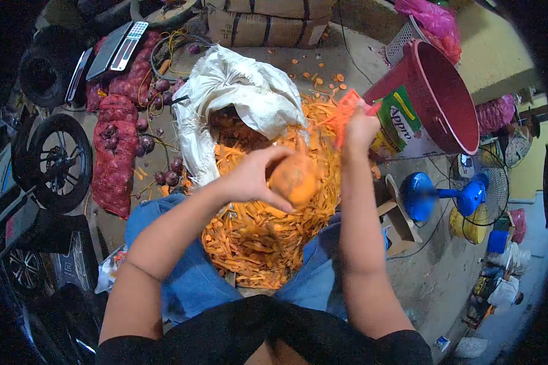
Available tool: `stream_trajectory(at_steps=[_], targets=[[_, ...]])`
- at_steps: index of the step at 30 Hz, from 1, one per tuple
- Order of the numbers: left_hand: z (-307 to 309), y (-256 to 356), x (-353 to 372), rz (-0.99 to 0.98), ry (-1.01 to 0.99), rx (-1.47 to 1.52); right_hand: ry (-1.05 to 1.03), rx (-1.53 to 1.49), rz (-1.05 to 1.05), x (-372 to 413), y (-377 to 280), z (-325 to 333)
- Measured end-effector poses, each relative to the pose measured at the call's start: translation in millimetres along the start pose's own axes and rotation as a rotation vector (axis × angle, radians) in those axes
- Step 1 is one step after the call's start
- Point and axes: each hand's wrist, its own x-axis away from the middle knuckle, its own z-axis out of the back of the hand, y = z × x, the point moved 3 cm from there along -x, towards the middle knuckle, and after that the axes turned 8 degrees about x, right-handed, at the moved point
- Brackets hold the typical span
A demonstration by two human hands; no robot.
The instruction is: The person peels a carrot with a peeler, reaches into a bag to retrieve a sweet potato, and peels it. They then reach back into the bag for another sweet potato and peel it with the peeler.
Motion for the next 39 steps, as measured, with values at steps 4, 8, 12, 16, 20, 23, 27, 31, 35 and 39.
stream_trajectory(at_steps=[4,8,12,16,20,23,27,31,35,39], targets=[[9.5,-14.2,-0.8,0.073,0.127,0.251,-0.072,-0.122,-0.287,-1.8,-4.1,7.2],[19.4,-25.1,-5.4,0.063,0.192,0.079,-0.259,-0.266,-0.024,61.8,-49.4,-13.8],[7.1,-10.4,-2.0,0.048,0.144,0.004,-0.374,-0.048,0.21,73.1,-53.1,-19.1],[6.6,-4.6,-2.2,-0.032,0.088,-0.257,-0.046,0.18,-0.024,17.4,-14.3,-7.7],[6.9,-2.8,-1.4,-0.035,0.099,-0.338,0.042,0.114,0.062,4.3,-12.8,1.8],[15.0,-10.4,-4.9,0.054,0.199,-0.359,-0.168,-0.003,0.141,53.1,-41.7,-11.0],[13.5,-5.0,-3.9,0.01,0.221,-0.386,-0.257,0.083,0.434,76.9,-49.5,-19.8],[8.6,-0.9,-1.9,0.008,0.109,-0.439,-0.124,0.169,0.269,26.9,-10.2,-20.6],[4.0,-2.0,0.8,0.012,0.082,-0.429,-0.01,0.141,0.002,12.3,-16.6,-2.7],[13.1,-6.0,-2.0,0.035,0.186,-0.399,-0.203,-0.037,0.115,61.2,-42.6,-16.3]])
